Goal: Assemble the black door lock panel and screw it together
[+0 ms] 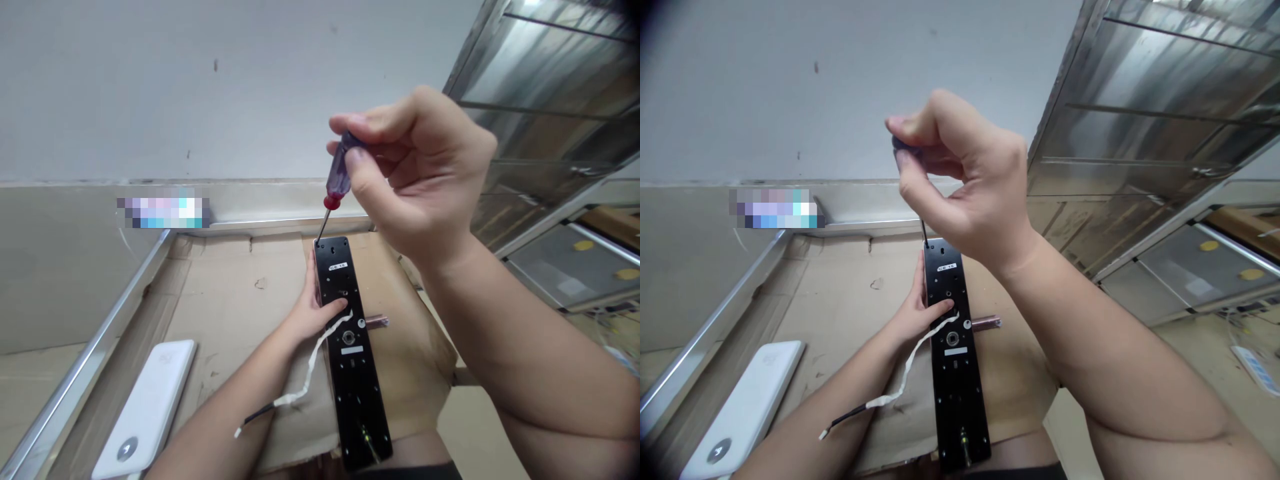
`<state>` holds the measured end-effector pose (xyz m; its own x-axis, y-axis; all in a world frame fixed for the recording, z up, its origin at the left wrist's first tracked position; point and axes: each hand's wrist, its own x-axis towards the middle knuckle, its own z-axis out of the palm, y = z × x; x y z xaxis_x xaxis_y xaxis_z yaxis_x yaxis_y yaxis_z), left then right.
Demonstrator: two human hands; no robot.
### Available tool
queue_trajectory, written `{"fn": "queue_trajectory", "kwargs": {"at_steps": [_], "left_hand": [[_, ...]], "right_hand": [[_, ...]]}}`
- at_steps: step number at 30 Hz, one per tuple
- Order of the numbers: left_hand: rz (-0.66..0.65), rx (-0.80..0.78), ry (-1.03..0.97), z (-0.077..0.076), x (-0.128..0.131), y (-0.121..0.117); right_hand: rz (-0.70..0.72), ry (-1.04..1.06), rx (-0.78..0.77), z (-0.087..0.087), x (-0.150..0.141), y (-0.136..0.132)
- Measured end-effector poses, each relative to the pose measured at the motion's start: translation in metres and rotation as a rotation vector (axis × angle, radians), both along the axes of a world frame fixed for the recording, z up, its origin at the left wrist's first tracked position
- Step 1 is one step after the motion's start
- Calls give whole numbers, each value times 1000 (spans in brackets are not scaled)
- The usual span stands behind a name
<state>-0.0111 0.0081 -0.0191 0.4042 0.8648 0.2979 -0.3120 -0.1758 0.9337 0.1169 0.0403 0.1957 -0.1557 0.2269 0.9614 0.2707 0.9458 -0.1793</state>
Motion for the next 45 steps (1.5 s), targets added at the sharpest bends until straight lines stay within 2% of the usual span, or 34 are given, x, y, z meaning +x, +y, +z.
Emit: {"fn": "queue_trajectory", "kwargs": {"at_steps": [6,12,17,25,31,37,42,45], "left_hand": [[9,-16,-8,0,1,-1],[-8,-22,-13,0,1,-1],[6,12,-7,1,1,-1],[22,13,11,-1,1,-1],[19,29,6,3,1,-1],[14,5,24,0,0,-1],[1,18,17,2,0,-1],[11,31,18,3,1,-1]], "right_hand": [[-77,32,77,5,2,1],[-25,-41,-87,5,0,-7],[-82,-17,33,8,3,-3],[19,-38,-117,4,-1,-11],[-71,48,11,4,-1,-2],[15,-12,-120,3,-1,-7],[-89,21,-8,3,4,4],[-12,7,-29,2,2,2]]}}
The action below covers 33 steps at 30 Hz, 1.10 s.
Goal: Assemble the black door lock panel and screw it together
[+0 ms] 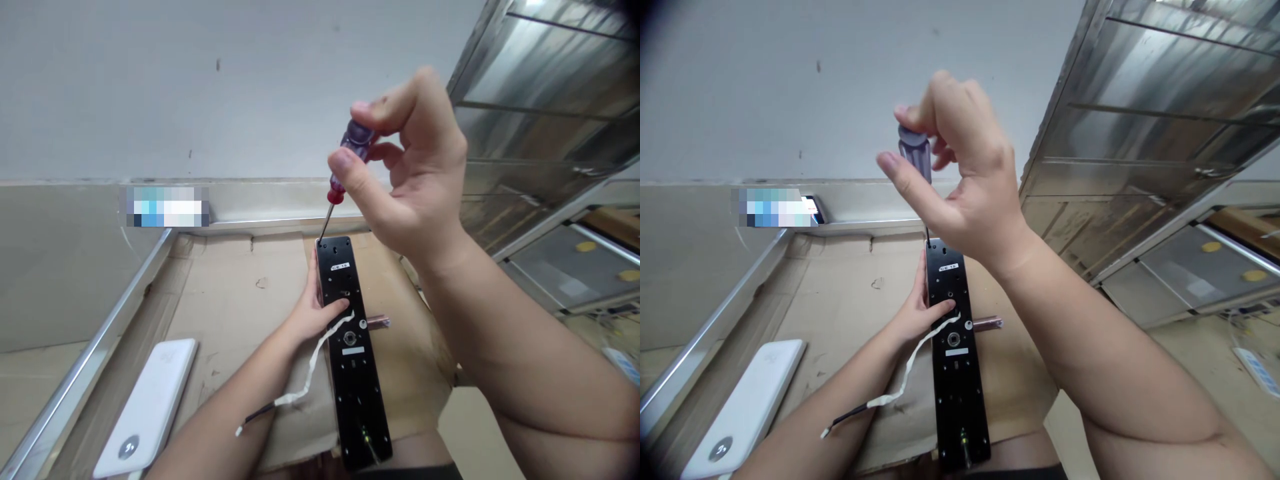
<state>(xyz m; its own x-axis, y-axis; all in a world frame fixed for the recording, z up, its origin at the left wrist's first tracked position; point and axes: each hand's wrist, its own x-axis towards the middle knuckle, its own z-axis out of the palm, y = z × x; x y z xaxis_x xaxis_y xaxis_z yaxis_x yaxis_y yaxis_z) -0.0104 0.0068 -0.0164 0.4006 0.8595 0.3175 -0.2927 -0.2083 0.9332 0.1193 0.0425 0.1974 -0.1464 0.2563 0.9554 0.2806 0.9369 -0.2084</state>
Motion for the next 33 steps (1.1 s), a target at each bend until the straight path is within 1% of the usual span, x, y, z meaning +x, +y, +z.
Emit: {"fn": "queue_trajectory", "kwargs": {"at_steps": [2,3,5,8,10,12,14,16,19,22,25,26,28,30,32,33], "left_hand": [[6,7,0,0,0,0],[2,6,-4,0,0,0],[-5,1,-10,0,0,0],[1,0,0,1,0,-1],[12,8,11,2,0,-2],[21,18,18,3,0,-2],[30,26,27,3,0,-2],[32,30,31,3,0,-1],[22,14,26,0,0,0],[16,8,18,-2,1,1],[4,14,4,-1,1,0],[4,14,1,-1,1,0],[5,9,-3,-1,1,-1],[0,0,-16,-1,1,-1],[-1,-6,-27,-1,1,-1],[2,-6,-28,-1,1,-1]], "right_hand": [[78,-15,-29,-2,-2,-3],[89,-12,-38,-3,-3,-5],[49,-1,-43,-6,-4,-6],[-62,6,-50,-7,-4,-5],[-116,8,-24,-5,-3,-5],[-135,-5,-3,-2,-3,-7],[-105,-29,-4,1,-4,-9],[-47,-38,-25,3,-6,-11],[7,-35,-23,2,-8,-6],[-41,-18,31,1,-6,2],[-91,-18,21,2,-4,2],[-76,-28,6,3,-4,-1],[3,-44,-22,6,-4,-7],[71,-47,-83,7,-4,-11],[51,-56,-126,7,-3,-9],[15,-53,-114,6,-2,-7]]}}
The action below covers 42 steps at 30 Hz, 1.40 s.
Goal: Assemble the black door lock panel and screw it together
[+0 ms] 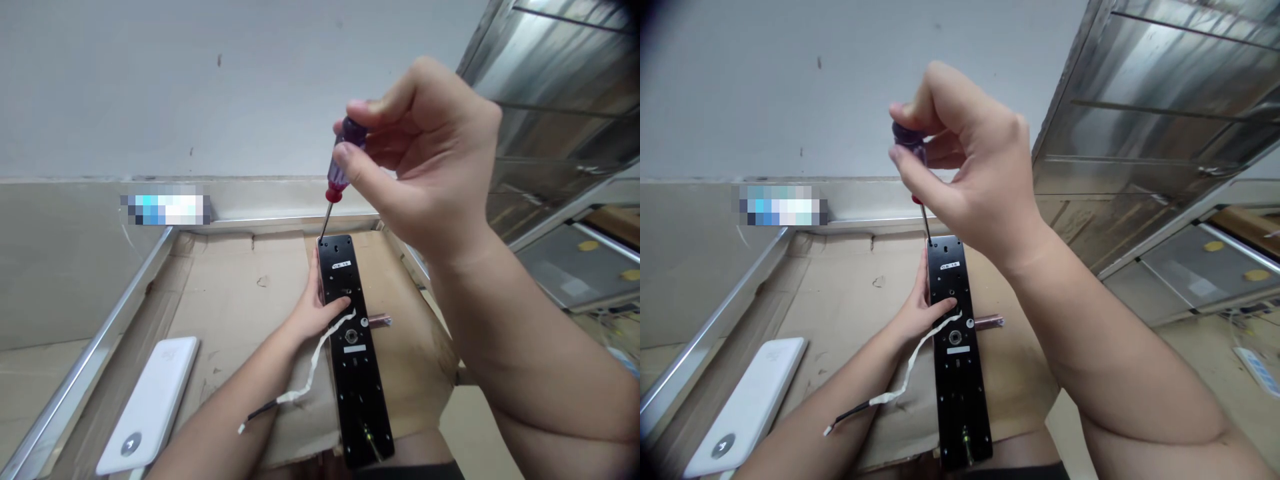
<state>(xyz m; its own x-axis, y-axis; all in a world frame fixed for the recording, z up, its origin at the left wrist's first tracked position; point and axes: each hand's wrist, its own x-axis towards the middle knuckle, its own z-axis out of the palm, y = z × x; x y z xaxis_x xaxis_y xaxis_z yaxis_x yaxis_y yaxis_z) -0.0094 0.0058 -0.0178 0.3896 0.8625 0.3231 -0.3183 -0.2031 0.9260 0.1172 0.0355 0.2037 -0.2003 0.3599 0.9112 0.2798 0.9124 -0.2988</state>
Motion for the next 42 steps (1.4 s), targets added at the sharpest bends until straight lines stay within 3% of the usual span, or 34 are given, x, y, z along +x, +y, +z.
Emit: {"fn": "queue_trajectory", "kwargs": {"at_steps": [5,11,18,23,26,31,38,42], "left_hand": [[3,13,15,2,0,1],[4,13,20,4,0,0],[-9,-4,21,2,1,0],[20,34,15,2,0,0],[24,31,28,1,0,0],[17,24,12,1,0,0],[24,30,-1,4,0,-1],[30,9,-15,1,1,-1]], "right_hand": [[-110,40,202,0,0,10],[32,36,72,-3,-7,-2],[-91,51,121,-6,-5,9],[40,55,94,-2,-8,0],[6,12,33,-2,-8,-2],[-53,56,156,-3,-6,3],[44,23,-22,3,-8,-12],[23,29,-72,6,-8,-12]]}}
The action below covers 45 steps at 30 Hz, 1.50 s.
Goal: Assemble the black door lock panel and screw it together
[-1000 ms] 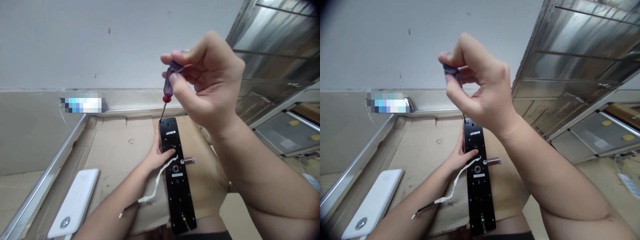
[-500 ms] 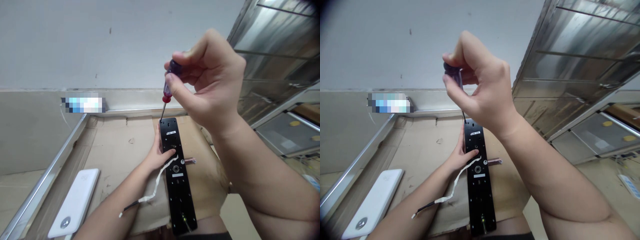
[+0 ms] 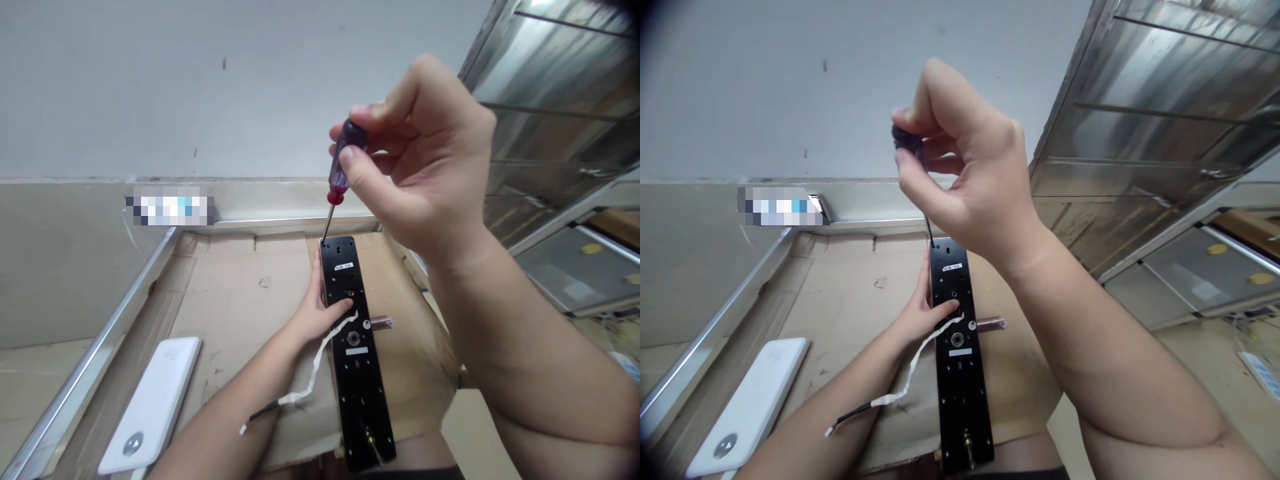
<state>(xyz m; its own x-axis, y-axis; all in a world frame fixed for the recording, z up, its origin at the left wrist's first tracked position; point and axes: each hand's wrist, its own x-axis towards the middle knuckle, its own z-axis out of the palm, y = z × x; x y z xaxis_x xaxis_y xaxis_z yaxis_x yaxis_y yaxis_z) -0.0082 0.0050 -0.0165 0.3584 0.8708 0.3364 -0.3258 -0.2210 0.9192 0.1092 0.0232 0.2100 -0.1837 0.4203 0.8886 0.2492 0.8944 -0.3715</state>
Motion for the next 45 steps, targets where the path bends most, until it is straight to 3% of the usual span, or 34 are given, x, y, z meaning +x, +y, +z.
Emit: {"fn": "queue_trajectory", "kwargs": {"at_steps": [12,16,23,30,36,45], "left_hand": [[-7,-6,-7,5,1,-2],[-7,-3,-3,3,1,-1],[-50,33,11,-3,-2,3],[-35,24,4,1,-2,2],[-12,-6,-15,4,0,-1],[-6,-10,-7,4,0,-2]], "right_hand": [[-79,18,18,-2,-4,-4],[-22,4,-5,-4,-3,0],[199,-119,-152,0,10,11],[329,-180,-206,1,21,20],[327,-221,-174,-4,31,30],[275,-116,-142,-12,30,32]]}}
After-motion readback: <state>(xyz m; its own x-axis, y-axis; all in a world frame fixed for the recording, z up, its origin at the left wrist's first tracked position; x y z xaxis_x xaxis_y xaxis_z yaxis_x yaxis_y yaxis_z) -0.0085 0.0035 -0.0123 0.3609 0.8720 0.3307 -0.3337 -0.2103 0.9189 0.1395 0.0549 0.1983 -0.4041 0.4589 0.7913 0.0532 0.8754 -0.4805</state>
